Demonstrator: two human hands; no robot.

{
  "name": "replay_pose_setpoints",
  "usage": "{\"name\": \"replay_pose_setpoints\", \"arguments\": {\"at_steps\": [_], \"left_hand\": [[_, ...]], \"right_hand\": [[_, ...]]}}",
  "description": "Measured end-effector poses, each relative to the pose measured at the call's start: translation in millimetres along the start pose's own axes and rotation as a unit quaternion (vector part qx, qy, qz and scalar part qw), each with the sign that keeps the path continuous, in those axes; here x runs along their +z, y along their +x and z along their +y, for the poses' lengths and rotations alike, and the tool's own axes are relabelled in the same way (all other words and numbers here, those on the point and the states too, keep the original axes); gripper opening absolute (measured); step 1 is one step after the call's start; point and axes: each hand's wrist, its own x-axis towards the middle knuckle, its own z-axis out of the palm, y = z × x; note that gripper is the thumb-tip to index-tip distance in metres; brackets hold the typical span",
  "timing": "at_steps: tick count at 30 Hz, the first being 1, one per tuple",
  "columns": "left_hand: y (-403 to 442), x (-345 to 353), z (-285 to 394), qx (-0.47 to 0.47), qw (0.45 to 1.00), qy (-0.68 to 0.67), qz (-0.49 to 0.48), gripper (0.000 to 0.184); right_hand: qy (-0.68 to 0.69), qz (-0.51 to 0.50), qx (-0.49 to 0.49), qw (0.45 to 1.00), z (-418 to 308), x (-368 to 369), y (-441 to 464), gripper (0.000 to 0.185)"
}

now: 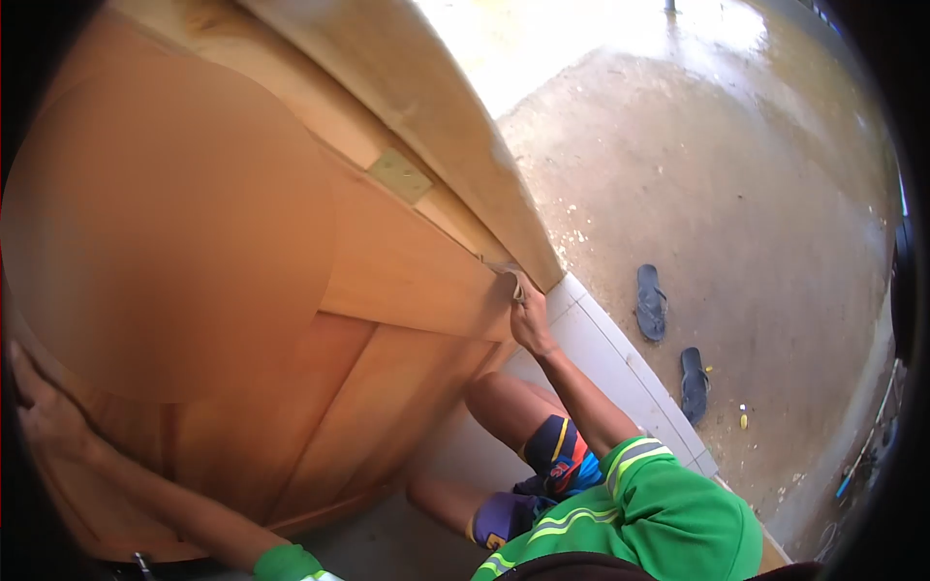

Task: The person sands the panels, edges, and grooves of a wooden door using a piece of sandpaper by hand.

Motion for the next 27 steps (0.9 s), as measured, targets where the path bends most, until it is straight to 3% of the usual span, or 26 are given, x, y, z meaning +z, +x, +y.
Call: {"name": "replay_pose_setpoints", "arguments": {"at_steps": [1,3,6,8,9,11,13,16,18,19,21,22,24,27], "left_hand": [[1,1,3,0.055,0.998,-0.027,0.008,0.031],[11,12,-7,0.159,0.984,-0.074,0.037,0.033],[38,26,-71,0.291,0.953,-0.019,0.082,0.029],[31,30,-60,0.263,0.959,-0.016,0.104,0.029],[29,37,-54,0.242,0.962,-0.013,0.125,0.029],[40,49,-61,0.291,0.938,-0.062,0.179,0.027],[47,57,-83,0.307,0.927,-0.095,0.194,0.025],[37,68,-104,0.275,0.941,-0.109,0.163,0.022],[28,74,-105,0.223,0.957,-0.085,0.166,0.022],[31,70,-96,0.25,0.952,-0.103,0.142,0.023],[37,65,-80,0.294,0.94,-0.135,0.109,0.026],[37,60,-77,0.27,0.95,-0.115,0.108,0.027],[30,65,-65,0.212,0.966,-0.083,0.121,0.031],[27,50,-12,0.294,0.941,-0.119,0.121,0.036]], "right_hand": [[0.012,-0.001,0.04,0.999,16,-6,-9,0.057],[0.009,0.042,-0.039,0.998,-45,18,-6,0.056],[0.015,0.045,-0.216,0.975,-127,44,18,0.056],[-0.004,0.049,-0.214,0.976,-104,40,12,0.052],[-0.021,0.057,-0.159,0.985,-55,33,7,0.056],[-0.032,0.051,-0.04,0.997,41,6,-21,0.06],[-0.023,0.036,0.054,0.998,87,-14,-26,0.059],[-0.033,0.052,-0.113,0.992,-19,20,-6,0.049],[-0.038,0.048,-0.142,0.988,-54,28,-2,0.049],[-0.04,0.047,-0.159,0.985,-61,29,0,0.049],[-0.006,0.053,-0.039,0.998,31,10,-6,0.058],[0.01,0.051,0.025,0.998,45,1,-10,0.063],[-0.056,0.033,-0.021,0.998,48,0,-9,0.063],[-0.049,-0.003,-0.152,0.987,-51,20,7,0.054]]}}
